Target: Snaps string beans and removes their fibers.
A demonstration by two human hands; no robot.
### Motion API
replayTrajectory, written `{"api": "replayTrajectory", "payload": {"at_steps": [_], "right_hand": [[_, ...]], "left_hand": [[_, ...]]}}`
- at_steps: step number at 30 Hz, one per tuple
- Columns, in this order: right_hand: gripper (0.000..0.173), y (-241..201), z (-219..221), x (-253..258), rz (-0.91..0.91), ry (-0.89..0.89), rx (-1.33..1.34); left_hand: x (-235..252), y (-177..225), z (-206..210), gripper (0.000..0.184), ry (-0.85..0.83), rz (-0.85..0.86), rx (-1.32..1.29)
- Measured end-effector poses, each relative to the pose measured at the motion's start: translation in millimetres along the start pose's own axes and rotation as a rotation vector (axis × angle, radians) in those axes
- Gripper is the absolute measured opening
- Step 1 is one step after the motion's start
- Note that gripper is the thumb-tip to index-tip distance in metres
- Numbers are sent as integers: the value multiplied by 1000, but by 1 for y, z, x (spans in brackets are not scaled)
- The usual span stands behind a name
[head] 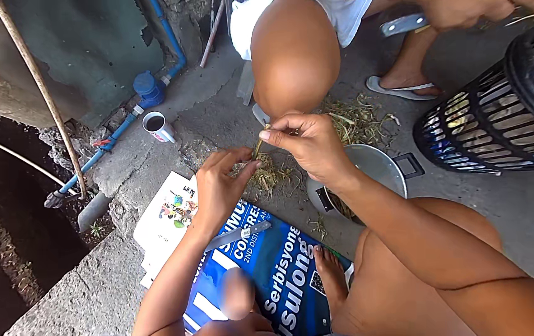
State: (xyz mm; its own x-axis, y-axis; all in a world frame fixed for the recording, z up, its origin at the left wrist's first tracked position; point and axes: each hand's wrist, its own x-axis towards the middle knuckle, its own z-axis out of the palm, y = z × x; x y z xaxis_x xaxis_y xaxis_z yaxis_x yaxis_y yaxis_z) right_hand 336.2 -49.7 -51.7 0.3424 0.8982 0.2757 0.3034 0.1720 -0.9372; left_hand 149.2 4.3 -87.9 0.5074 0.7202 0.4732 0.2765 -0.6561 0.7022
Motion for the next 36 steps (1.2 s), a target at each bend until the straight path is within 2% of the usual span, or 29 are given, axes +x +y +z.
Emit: {"api": "replayTrajectory", "payload": {"at_steps": [4, 5, 7, 10, 13, 21, 24, 27, 36], "right_hand": [[7, -1, 2, -2, -14, 31, -100], [14, -2, 1, -4, -65, 46, -192], [27, -6, 0, -9, -268, 45, -414], [17, -5, 2, -12, -662, -91, -672], [19, -2, 8, -16, -808, -266, -890], [12, 1, 7, -15, -729, -359, -951], [15, 10, 5, -13, -621, -312, -784], [16, 9, 6, -13, -419, -251, -582], [6, 6, 13, -16, -4, -148, 14]], "left_hand": [[1, -1, 2, 13, 8, -28, 21], [1, -2, 1, 13, 0, -38, 17], [2, -4, -1, 13, -13, -50, 12], [2, -6, -3, 13, -31, -37, 48], [3, -3, -3, 12, -48, -5, 102], [2, 1, -3, 12, -123, -42, 118], [2, 0, -3, 12, -112, -53, 76], [2, 0, -3, 12, -77, -57, 28], [-1, 0, 1, 12, 53, -14, -110]]}}
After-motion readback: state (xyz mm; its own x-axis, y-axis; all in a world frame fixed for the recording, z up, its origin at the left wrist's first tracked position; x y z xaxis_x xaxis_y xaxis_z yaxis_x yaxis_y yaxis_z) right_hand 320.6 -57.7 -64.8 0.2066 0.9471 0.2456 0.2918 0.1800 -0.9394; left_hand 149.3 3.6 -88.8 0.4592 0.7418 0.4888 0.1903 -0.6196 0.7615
